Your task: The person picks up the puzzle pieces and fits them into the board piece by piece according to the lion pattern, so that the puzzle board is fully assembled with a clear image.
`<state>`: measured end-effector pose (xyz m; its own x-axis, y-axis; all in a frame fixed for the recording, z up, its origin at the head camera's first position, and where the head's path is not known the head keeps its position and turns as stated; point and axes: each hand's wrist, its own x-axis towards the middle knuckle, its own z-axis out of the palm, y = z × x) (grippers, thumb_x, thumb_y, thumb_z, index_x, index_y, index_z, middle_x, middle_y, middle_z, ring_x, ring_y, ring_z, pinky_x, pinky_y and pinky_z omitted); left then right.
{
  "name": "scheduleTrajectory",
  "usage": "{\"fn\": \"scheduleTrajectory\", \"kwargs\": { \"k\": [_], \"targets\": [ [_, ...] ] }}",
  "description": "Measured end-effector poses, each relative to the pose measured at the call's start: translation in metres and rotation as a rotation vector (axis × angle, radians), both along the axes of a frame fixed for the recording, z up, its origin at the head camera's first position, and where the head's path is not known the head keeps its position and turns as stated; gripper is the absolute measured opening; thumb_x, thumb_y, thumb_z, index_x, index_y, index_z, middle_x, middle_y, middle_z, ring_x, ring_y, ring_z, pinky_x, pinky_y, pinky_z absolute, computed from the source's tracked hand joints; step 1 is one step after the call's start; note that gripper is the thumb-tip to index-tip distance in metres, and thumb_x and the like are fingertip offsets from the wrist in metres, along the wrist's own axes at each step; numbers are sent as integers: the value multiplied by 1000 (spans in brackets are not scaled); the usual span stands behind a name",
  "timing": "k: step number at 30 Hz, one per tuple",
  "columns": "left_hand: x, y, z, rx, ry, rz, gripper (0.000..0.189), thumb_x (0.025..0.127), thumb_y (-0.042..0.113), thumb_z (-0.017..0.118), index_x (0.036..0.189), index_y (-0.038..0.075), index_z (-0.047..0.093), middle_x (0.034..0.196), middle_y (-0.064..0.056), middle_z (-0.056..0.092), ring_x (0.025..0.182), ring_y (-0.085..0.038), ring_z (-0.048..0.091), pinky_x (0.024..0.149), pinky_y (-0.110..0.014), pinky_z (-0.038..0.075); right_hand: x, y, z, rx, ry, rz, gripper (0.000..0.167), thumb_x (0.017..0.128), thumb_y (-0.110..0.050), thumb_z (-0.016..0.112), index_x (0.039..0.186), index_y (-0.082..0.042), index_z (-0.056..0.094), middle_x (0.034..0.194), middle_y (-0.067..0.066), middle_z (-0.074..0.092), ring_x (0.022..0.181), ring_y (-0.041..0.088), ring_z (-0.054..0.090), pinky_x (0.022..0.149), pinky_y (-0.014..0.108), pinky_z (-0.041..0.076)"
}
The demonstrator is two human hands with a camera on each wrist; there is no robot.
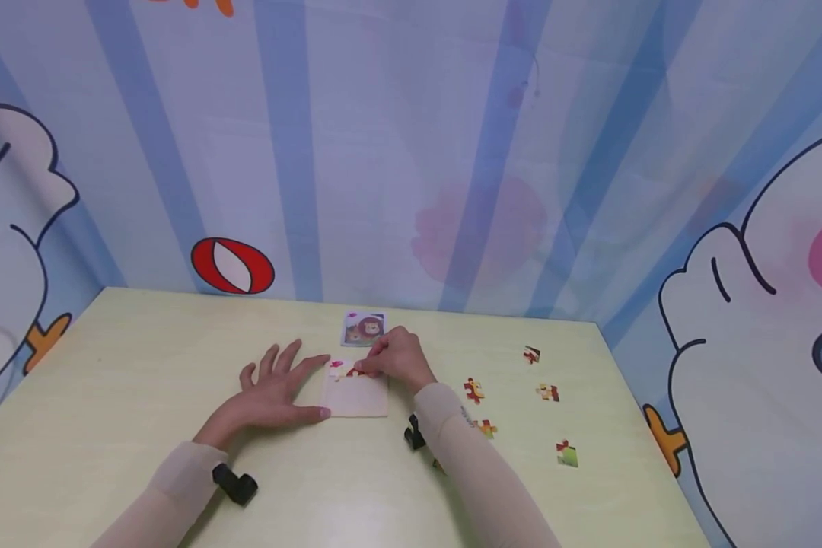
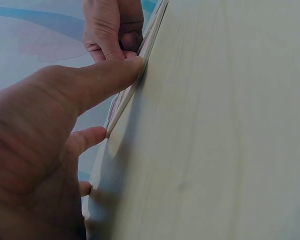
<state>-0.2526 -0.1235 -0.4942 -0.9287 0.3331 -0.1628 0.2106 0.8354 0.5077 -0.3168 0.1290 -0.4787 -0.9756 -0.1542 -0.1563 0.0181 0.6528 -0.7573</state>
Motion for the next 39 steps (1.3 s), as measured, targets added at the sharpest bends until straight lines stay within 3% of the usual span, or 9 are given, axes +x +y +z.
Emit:
{"fn": "scheduleTrajectory", "kwargs": {
  "k": [9,18,26,32,36,39],
  "targets": [
    [-4,0,-10,42,11,-2,95,86,64,76,167,34,36,182,-20,5,164,-55,-7,121,-85,-4,-1,-1,-2,16,20,-27,27,83,-32,94,72,-12,78,63,-2,71,71,16,57,64,27,41],
    [-3,0,-2,29,3,-19,95,87,64,75,167,31,36,181,-22,4,164,-56,-7,121,-86,-2,0,1,1,-12,3,-19,24,85,-31,92,74,-13,80,65,0,73,73,16,61,67,27,44],
    [-2,0,-2,21,-2,-11,95,88,63,75,168,31,36,182,-21,4,164,-55,-7,121,-86,-2,-3,12,1,-113,-15,27,20,93,-32,84,98,-13,84,92,2,80,84,16,65,73,27,51],
    [-1,1,-1,13,-1,-12,95,88,63,75,167,31,36,182,-21,5,164,-56,-6,121,-87,-1,-3,28,8,-195,-27,26,29,100,-34,78,121,-14,80,107,10,81,85,24,70,71,31,55],
    [1,0,0,27,2,-14,95,87,63,76,167,30,37,181,-22,5,164,-56,-6,120,-87,-1,-3,43,17,-216,-16,44,40,102,-35,74,134,-11,74,120,15,79,98,30,73,78,36,57],
    [1,-2,0,48,8,-17,96,87,64,76,167,29,37,181,-24,5,163,-57,-7,119,-87,-1,-7,54,24,-222,-22,36,49,101,-39,76,142,-14,69,127,13,77,110,33,73,90,43,60]
  ]
}}
